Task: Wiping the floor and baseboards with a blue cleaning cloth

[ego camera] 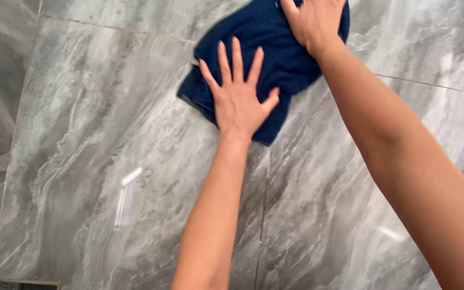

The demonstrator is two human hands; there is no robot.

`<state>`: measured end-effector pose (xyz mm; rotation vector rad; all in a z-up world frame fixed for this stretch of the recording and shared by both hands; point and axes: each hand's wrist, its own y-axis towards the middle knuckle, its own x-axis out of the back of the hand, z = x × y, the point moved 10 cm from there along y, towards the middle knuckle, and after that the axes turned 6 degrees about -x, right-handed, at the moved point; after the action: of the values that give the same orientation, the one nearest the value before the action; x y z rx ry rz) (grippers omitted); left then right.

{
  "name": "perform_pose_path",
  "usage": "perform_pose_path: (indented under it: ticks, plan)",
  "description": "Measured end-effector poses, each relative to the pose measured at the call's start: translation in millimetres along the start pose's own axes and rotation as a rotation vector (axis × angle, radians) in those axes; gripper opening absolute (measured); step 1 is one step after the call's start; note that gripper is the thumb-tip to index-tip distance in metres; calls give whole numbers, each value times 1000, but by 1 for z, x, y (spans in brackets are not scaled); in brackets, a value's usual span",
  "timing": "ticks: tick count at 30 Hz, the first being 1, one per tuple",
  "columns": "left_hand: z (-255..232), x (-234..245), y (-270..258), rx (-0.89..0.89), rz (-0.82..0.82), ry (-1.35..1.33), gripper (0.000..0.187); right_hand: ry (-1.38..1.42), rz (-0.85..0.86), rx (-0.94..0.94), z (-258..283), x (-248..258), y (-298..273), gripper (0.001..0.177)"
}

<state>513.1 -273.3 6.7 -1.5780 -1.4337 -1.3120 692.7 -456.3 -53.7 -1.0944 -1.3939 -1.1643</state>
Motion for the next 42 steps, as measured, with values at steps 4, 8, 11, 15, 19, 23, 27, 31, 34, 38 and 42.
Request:
perform_pose_path:
  ticks: [4,8,11,15,19,23,27,31,34,38,42]
  plan:
    - [-78,-27,-9,-23,78,-40,91,143,-174,-188,-71,52,-67,57]
    - [-153,-55,-27,-67,157,-60,96,198,-46,-339,-149,45,-126,65]
    - [-216,-72,-52,-116,208,-80,99,208,-14,-400,-202,51,-173,66]
    - [-298,-89,-100,-201,232,-102,102,174,-32,-430,-269,56,-251,68]
    - [-368,-100,-151,-305,255,-164,105,174,-45,-540,-322,57,-337,70]
    - [-406,-103,-205,-373,262,-234,105,148,-40,-629,-326,56,-407,73]
    - [-402,-93,-257,-393,239,-257,100,141,-41,-623,-275,65,-431,78]
    - [-383,-86,-277,-323,224,-228,101,196,-4,-398,-205,81,-399,83]
    - [-382,-89,-259,-248,217,-181,104,280,-14,-252,-184,88,-368,82]
    - [-395,-102,-203,-170,217,-133,109,317,-60,-106,-192,81,-319,80]
    - [-409,-130,-151,-121,331,-62,118,323,-114,-111,-227,64,-271,78]
